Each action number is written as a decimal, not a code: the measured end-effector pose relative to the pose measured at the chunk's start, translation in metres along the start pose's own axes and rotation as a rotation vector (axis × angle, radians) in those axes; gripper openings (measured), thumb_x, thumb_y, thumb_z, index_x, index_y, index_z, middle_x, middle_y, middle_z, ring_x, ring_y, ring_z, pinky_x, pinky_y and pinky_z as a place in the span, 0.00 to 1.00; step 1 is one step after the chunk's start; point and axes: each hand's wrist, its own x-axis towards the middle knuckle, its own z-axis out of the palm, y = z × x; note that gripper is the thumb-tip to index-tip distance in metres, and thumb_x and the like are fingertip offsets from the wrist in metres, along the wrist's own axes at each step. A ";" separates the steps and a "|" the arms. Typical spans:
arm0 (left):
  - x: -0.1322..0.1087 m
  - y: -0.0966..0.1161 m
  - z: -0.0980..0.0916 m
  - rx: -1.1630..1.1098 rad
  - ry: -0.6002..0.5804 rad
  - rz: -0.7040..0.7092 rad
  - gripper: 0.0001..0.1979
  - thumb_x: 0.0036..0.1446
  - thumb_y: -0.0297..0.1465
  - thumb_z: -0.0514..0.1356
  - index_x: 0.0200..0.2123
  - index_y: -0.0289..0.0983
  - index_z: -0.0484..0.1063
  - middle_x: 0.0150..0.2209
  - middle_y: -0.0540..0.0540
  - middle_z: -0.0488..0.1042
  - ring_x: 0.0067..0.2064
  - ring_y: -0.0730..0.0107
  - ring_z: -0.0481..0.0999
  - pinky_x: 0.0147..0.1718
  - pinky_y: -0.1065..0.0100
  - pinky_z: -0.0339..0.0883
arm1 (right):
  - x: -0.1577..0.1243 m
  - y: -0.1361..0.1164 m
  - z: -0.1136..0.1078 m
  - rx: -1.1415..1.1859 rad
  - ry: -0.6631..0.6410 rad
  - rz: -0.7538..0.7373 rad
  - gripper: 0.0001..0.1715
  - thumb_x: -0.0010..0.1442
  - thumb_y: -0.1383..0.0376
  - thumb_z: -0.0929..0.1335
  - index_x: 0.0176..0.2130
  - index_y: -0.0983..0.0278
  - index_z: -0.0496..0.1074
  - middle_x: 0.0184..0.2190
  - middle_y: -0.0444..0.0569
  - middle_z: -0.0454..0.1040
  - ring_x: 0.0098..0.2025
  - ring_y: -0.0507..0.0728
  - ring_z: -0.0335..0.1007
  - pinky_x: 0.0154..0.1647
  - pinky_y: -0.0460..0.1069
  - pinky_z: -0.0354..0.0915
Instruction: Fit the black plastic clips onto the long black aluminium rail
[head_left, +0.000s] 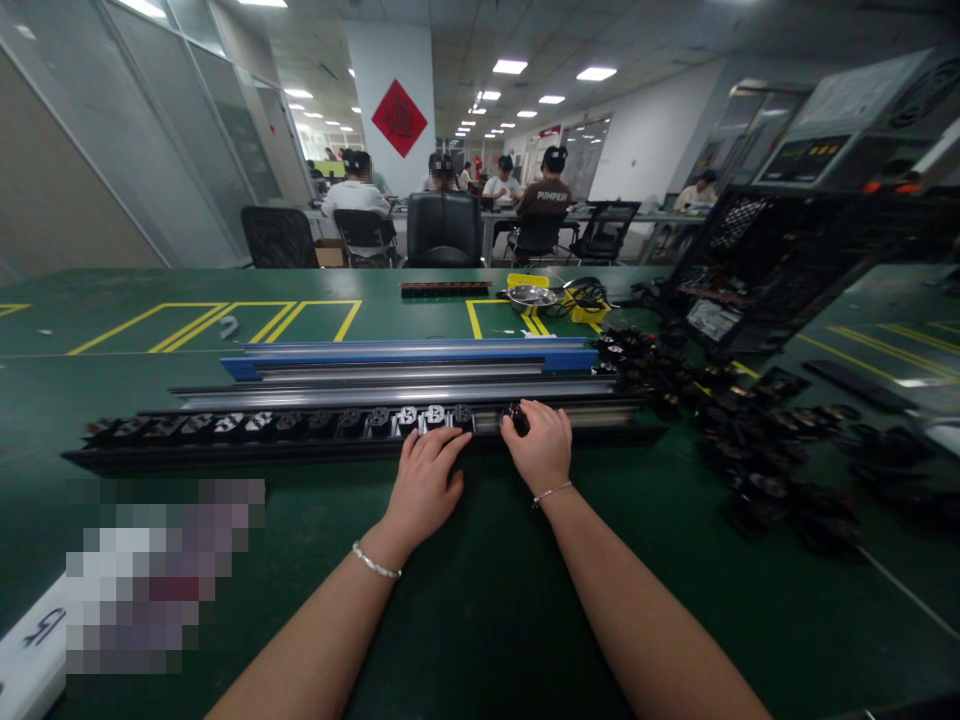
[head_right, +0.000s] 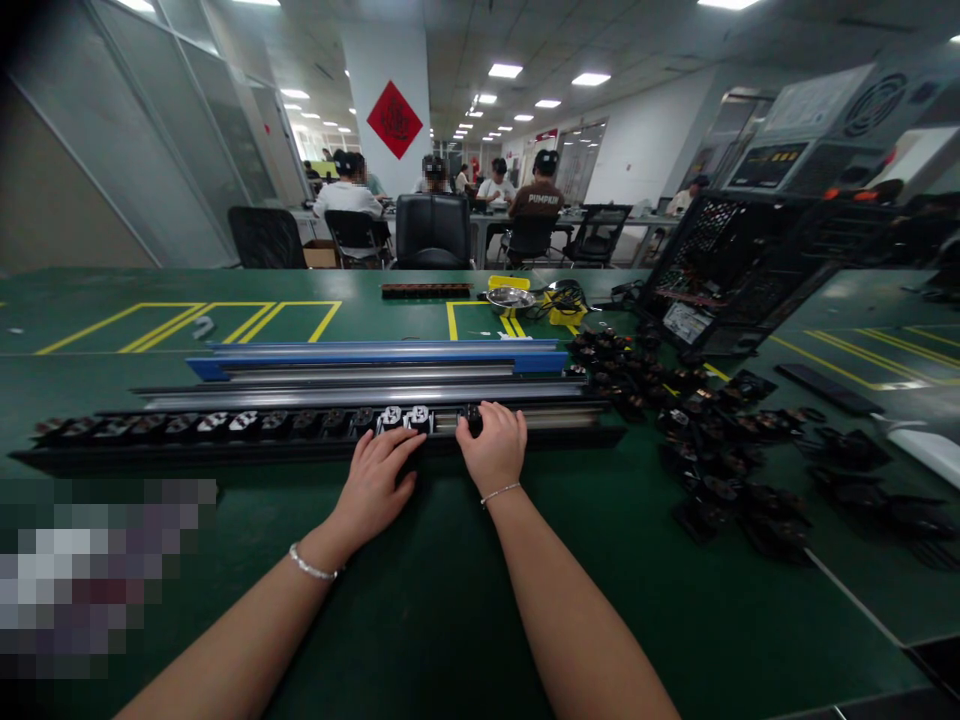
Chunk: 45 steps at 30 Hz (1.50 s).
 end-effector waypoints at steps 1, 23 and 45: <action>0.000 0.000 0.000 0.001 -0.001 0.001 0.25 0.54 0.26 0.53 0.56 0.44 0.63 0.56 0.45 0.68 0.59 0.61 0.63 0.62 0.48 0.43 | 0.000 0.000 0.000 0.001 -0.002 0.001 0.16 0.55 0.60 0.64 0.40 0.65 0.74 0.45 0.55 0.76 0.51 0.62 0.67 0.59 0.61 0.48; 0.000 0.000 0.001 0.020 0.003 0.000 0.25 0.53 0.27 0.54 0.56 0.45 0.63 0.56 0.45 0.68 0.59 0.60 0.63 0.62 0.48 0.44 | 0.000 -0.003 0.002 -0.028 -0.009 0.035 0.18 0.55 0.61 0.64 0.45 0.64 0.71 0.44 0.54 0.75 0.51 0.61 0.65 0.60 0.60 0.46; 0.000 0.000 0.000 0.014 -0.008 -0.004 0.26 0.53 0.27 0.54 0.56 0.44 0.63 0.56 0.45 0.67 0.59 0.60 0.63 0.62 0.48 0.44 | 0.002 0.006 0.002 -0.058 0.012 0.068 0.20 0.55 0.58 0.64 0.45 0.64 0.71 0.44 0.54 0.75 0.53 0.61 0.63 0.60 0.61 0.45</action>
